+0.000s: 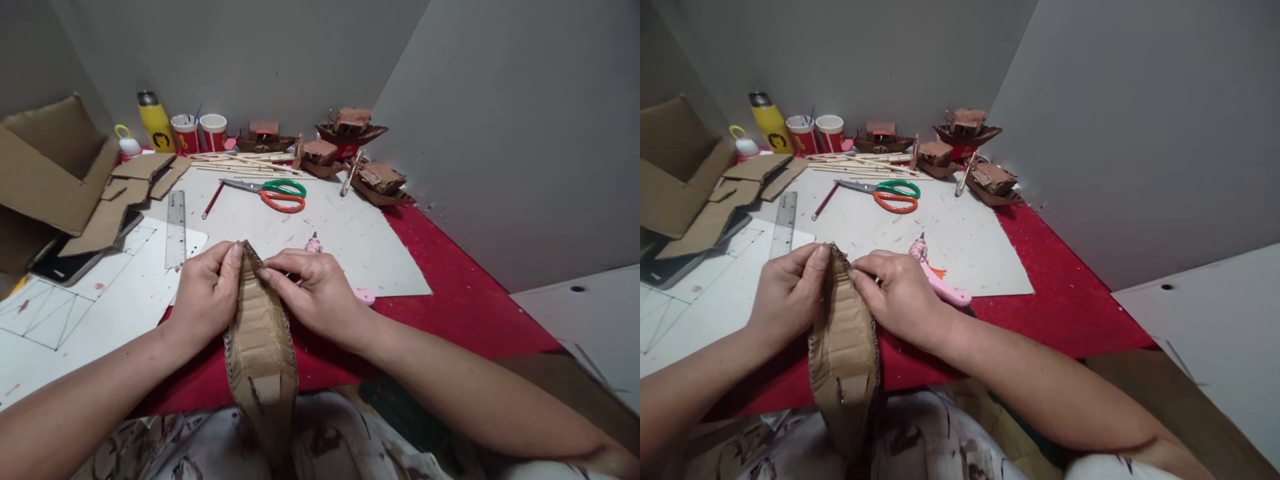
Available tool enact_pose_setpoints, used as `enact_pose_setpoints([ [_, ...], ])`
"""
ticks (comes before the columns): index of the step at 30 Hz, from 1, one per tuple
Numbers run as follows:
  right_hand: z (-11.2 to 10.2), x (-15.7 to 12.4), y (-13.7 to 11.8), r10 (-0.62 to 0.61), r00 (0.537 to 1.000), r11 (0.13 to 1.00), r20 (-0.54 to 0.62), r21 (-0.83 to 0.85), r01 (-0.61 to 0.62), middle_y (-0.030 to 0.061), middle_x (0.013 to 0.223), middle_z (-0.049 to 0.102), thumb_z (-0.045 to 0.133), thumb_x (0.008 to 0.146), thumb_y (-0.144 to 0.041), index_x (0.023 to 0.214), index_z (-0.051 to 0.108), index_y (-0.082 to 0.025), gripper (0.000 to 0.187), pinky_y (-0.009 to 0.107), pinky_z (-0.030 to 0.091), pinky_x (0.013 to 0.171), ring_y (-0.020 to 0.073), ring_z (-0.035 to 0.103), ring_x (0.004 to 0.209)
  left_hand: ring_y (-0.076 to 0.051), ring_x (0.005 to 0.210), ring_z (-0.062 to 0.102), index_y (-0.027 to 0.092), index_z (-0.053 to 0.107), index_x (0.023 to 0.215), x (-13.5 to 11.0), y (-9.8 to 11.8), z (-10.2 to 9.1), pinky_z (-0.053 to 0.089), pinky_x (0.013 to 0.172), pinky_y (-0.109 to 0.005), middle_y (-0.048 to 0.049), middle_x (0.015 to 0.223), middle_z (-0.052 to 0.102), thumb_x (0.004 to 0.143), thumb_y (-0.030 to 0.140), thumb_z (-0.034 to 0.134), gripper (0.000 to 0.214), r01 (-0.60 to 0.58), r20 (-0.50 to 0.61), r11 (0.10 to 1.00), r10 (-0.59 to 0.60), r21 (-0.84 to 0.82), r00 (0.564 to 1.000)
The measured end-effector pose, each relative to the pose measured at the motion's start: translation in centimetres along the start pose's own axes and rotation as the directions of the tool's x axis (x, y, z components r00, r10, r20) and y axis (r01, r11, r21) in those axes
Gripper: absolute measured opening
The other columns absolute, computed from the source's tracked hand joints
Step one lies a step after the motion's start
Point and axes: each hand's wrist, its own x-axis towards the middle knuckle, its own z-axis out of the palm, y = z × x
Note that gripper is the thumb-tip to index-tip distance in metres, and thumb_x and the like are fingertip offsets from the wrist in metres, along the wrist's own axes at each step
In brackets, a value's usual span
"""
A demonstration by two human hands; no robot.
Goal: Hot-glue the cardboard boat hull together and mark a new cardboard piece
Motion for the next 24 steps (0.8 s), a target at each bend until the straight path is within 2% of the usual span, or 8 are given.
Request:
enact_pose_setpoints([
  [5,0.2,0.2,0.1,0.052,0.998,0.998,0.039,0.023,-0.053,0.0019,0.072,0.068,0.056,0.087,-0.011,0.077,0.068,-0.016,0.016,0.024,0.045,0.065,0.0128,0.061,0.069,-0.012,0.057,0.041,0.019,0.048,0.061,0.5,-0.4,-0.1,0.034,0.053,-0.024,0.0040,0.057,0.043,0.094,0.041,0.044,0.040,0.025,0.070,0.993,-0.017,-0.117,0.997],
  [13,0.4,0.4,0.1,0.136,0.986,0.986,0.092,0.083,-0.144,0.0012,0.071,0.068,0.059,0.087,-0.018,0.077,0.069,-0.015,0.014,0.023,0.044,0.062,0.0123,0.059,0.067,-0.015,0.058,0.047,0.020,0.048,0.062,0.6,-0.4,-0.7,0.039,0.056,-0.027,0.0019,0.058,0.050,0.095,0.055,0.035,0.049,0.159,0.157,0.964,-0.127,-0.215,0.979],
  [15,0.4,0.4,-0.1,0.142,0.986,0.983,0.092,0.101,-0.151,0.0006,0.069,0.067,0.058,0.087,-0.017,0.075,0.068,-0.014,0.016,0.022,0.043,0.061,0.0120,0.058,0.066,-0.016,0.061,0.051,0.021,0.048,0.063,0.7,-0.2,-0.7,0.041,0.058,-0.029,0.0008,0.061,0.053,0.095,0.057,0.031,0.051,0.146,0.145,0.970,-0.119,-0.192,0.982],
  [19,0.6,0.6,-0.2,0.169,0.982,0.971,0.081,0.159,-0.180,0.0002,0.068,0.067,0.054,0.087,-0.017,0.074,0.068,-0.014,0.019,0.023,0.042,0.061,0.0119,0.058,0.066,-0.019,0.073,0.055,0.021,0.053,0.073,1.1,-0.2,-0.7,0.045,0.067,-0.031,-0.0030,0.075,0.062,0.094,0.061,0.030,0.050,0.084,0.041,0.989,-0.080,-0.120,0.996],
  [21,0.6,0.8,-0.1,0.207,0.976,0.954,0.073,0.206,-0.218,-0.0003,0.067,0.066,0.054,0.085,-0.019,0.071,0.067,-0.014,0.019,0.023,0.042,0.061,0.0116,0.057,0.064,-0.021,0.075,0.057,0.021,0.056,0.077,1.4,-0.3,-0.8,0.046,0.069,-0.032,-0.0046,0.078,0.064,0.092,0.065,0.028,0.054,0.135,0.044,0.983,-0.130,-0.128,0.991],
  [24,0.6,1.1,0.1,0.307,0.947,0.901,0.096,0.292,-0.322,-0.0016,0.062,0.062,0.057,0.081,-0.023,0.067,0.065,-0.015,0.018,0.022,0.042,0.057,0.0104,0.054,0.058,-0.021,0.069,0.060,0.020,0.061,0.077,2.0,-0.8,-1.1,0.047,0.064,-0.032,-0.0054,0.072,0.067,0.089,0.071,0.024,0.065,0.284,0.131,0.939,-0.263,-0.192,0.956],
])
